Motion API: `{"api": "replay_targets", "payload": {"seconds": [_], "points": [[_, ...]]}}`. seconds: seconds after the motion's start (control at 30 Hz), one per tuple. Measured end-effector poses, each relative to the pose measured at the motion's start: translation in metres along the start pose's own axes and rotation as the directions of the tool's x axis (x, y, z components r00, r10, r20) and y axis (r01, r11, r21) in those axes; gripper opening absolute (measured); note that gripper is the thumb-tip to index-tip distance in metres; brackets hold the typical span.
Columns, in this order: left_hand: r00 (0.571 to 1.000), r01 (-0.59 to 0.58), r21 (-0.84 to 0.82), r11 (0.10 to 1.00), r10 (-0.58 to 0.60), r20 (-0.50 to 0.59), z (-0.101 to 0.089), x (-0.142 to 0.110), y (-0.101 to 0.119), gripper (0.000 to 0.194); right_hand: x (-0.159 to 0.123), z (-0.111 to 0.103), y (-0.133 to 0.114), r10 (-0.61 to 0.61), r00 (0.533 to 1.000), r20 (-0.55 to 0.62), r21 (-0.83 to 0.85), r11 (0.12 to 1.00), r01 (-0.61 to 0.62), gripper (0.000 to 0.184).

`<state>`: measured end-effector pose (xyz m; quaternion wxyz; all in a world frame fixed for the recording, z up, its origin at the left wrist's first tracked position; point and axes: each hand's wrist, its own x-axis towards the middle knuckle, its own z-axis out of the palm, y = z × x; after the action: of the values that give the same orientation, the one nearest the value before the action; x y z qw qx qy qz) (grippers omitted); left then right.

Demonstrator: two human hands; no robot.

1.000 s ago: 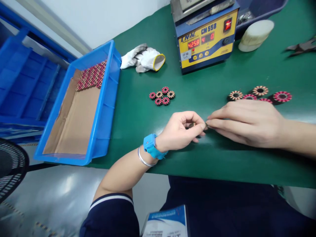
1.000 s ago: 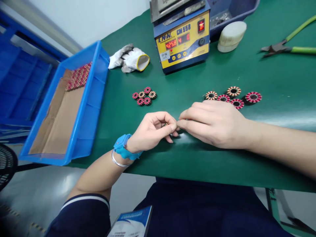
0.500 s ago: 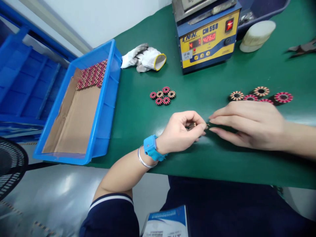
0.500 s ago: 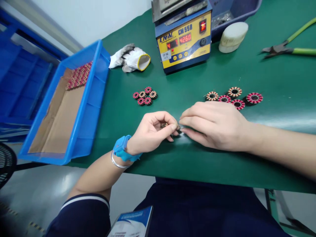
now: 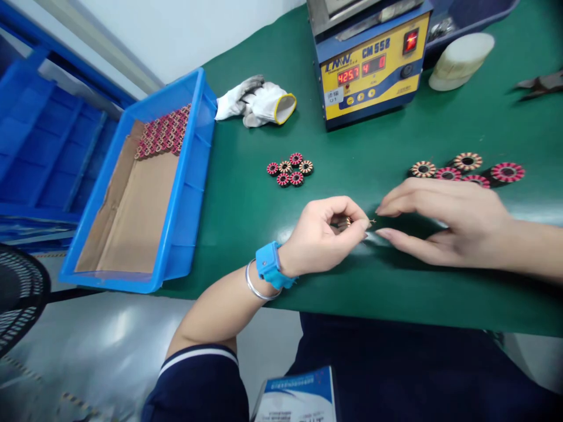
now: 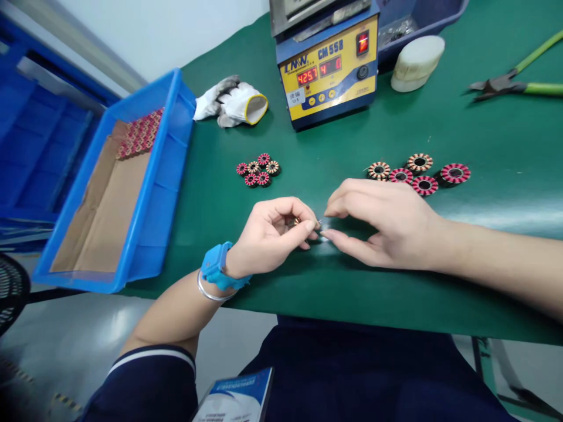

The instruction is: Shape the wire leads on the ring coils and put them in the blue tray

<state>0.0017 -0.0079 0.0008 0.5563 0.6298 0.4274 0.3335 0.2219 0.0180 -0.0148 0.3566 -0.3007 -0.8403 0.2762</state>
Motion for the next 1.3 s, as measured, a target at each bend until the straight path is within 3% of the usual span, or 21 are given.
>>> {"api": "replay_targets", "payload": {"seconds": [0.1, 0.17, 0.2, 0.27, 0.33, 0.4, 0.47, 0.53, 0.6, 0.67, 0.73, 0.8, 0.87, 0.9, 0.93, 0.97, 1.03, 1.1, 1.17, 1.23, 1.3], "points": [[0.984, 0.171, -0.115, 0.979, -0.163, 0.071, -0.001, 0.001, 0.002, 0.015, -0.007, 0.001, 0.005, -0.306, 0.952, -0.016, -0.319, 0.904, 0.285, 0.008], [0.996, 0.081, -0.047, 0.996, -0.078, 0.052, 0.0, 0.0, 0.0, 0.014, -0.007, 0.002, 0.004, -0.346, 0.938, 0.007, -0.357, 0.876, 0.326, 0.006], [0.999, -0.035, 0.045, 0.998, 0.034, 0.027, 0.001, 0.0, -0.001, 0.014, -0.006, 0.003, 0.002, -0.297, 0.955, 0.003, -0.31, 0.907, 0.283, 0.002], [0.949, -0.303, 0.3, 0.905, 0.314, 0.012, 0.004, -0.002, -0.005, 0.016, -0.001, 0.005, -0.003, -0.048, 0.998, 0.037, -0.046, 0.998, 0.05, 0.021], [0.876, -0.444, 0.472, 0.762, 0.48, 0.049, 0.005, -0.003, -0.008, 0.019, 0.005, 0.005, -0.007, 0.221, 0.946, 0.238, 0.282, 0.916, -0.285, 0.041], [0.894, -0.41, 0.451, 0.793, 0.446, 0.028, 0.004, -0.003, -0.007, 0.018, 0.008, 0.004, -0.008, 0.297, 0.879, 0.373, 0.403, 0.801, -0.441, 0.048], [0.97, -0.229, 0.256, 0.939, 0.242, -0.019, 0.002, -0.001, -0.004, 0.015, 0.007, 0.002, -0.004, 0.207, 0.949, 0.239, 0.315, 0.908, -0.277, 0.035], [1.0, 0.026, 0.021, 0.999, -0.027, 0.007, -0.002, 0.001, 0.001, 0.013, 0.004, 0.0, 0.0, -0.077, 0.997, 0.022, 0.013, 0.997, 0.076, 0.012], [0.976, 0.211, -0.122, 0.97, -0.202, 0.078, -0.005, 0.002, 0.005, 0.016, 0.0, -0.001, 0.004, -0.385, 0.923, -0.004, -0.306, 0.879, 0.365, 0.008], [0.967, 0.243, -0.141, 0.96, -0.228, 0.111, -0.005, 0.003, 0.005, 0.017, -0.001, -0.001, 0.005, -0.497, 0.867, 0.05, -0.431, 0.772, 0.467, 0.009], [0.996, 0.061, -0.017, 0.998, -0.06, 0.06, -0.003, 0.002, 0.002, 0.014, 0.0, 0.001, 0.002, -0.379, 0.925, 0.029, -0.337, 0.867, 0.366, 0.007], [0.969, -0.243, 0.232, 0.942, 0.246, 0.014, 0.0, 0.0, -0.002, 0.015, 0.003, 0.003, -0.002, -0.035, 0.996, 0.076, -0.011, 0.999, 0.036, 0.025], [0.895, -0.415, 0.41, 0.812, 0.445, 0.024, 0.002, -0.001, -0.005, 0.018, 0.005, 0.004, -0.005, 0.248, 0.925, 0.286, 0.323, 0.884, -0.337, 0.042], [0.894, -0.414, 0.42, 0.808, 0.447, 0.023, 0.002, -0.001, -0.005, 0.018, 0.006, 0.004, -0.005, 0.294, 0.88, 0.374, 0.4, 0.805, -0.439, 0.046], [0.922, -0.362, 0.371, 0.855, 0.387, 0.006, 0.001, 0.0, -0.004, 0.017, 0.006, 0.003, -0.005, 0.295, 0.872, 0.391, 0.419, 0.786, -0.454, 0.045], [0.961, -0.264, 0.274, 0.925, 0.277, -0.008, 0.0, 0.0, -0.003, 0.016, 0.006, 0.002, -0.004, 0.257, 0.909, 0.329, 0.391, 0.839, -0.379, 0.04], [1.0, 0.013, 0.027, 1.0, -0.013, 0.026, -0.003, 0.002, 0.001, 0.014, 0.004, 0.0, 0.001, 0.033, 0.994, 0.101, 0.145, 0.988, -0.047, 0.019], [0.968, 0.239, -0.144, 0.96, -0.223, 0.118, -0.005, 0.003, 0.003, 0.017, 0.001, -0.001, 0.005, -0.309, 0.951, -0.002, -0.201, 0.932, 0.302, 0.003], [0.945, 0.307, -0.183, 0.934, -0.278, 0.171, -0.006, 0.004, 0.003, 0.019, 0.001, 0.0, 0.006, -0.488, 0.871, 0.045, -0.379, 0.799, 0.467, 0.01], [0.983, 0.158, -0.086, 0.984, -0.148, 0.111, -0.004, 0.003, 0.0, 0.016, 0.002, 0.001, 0.004, -0.41, 0.911, 0.039, -0.345, 0.85, 0.398, 0.009], [0.989, -0.145, 0.152, 0.978, 0.144, 0.023, -0.001, 0.002, -0.004, 0.014, 0.004, 0.002, -0.001, -0.08, 0.992, 0.093, -0.058, 0.995, 0.085, 0.025]]}}
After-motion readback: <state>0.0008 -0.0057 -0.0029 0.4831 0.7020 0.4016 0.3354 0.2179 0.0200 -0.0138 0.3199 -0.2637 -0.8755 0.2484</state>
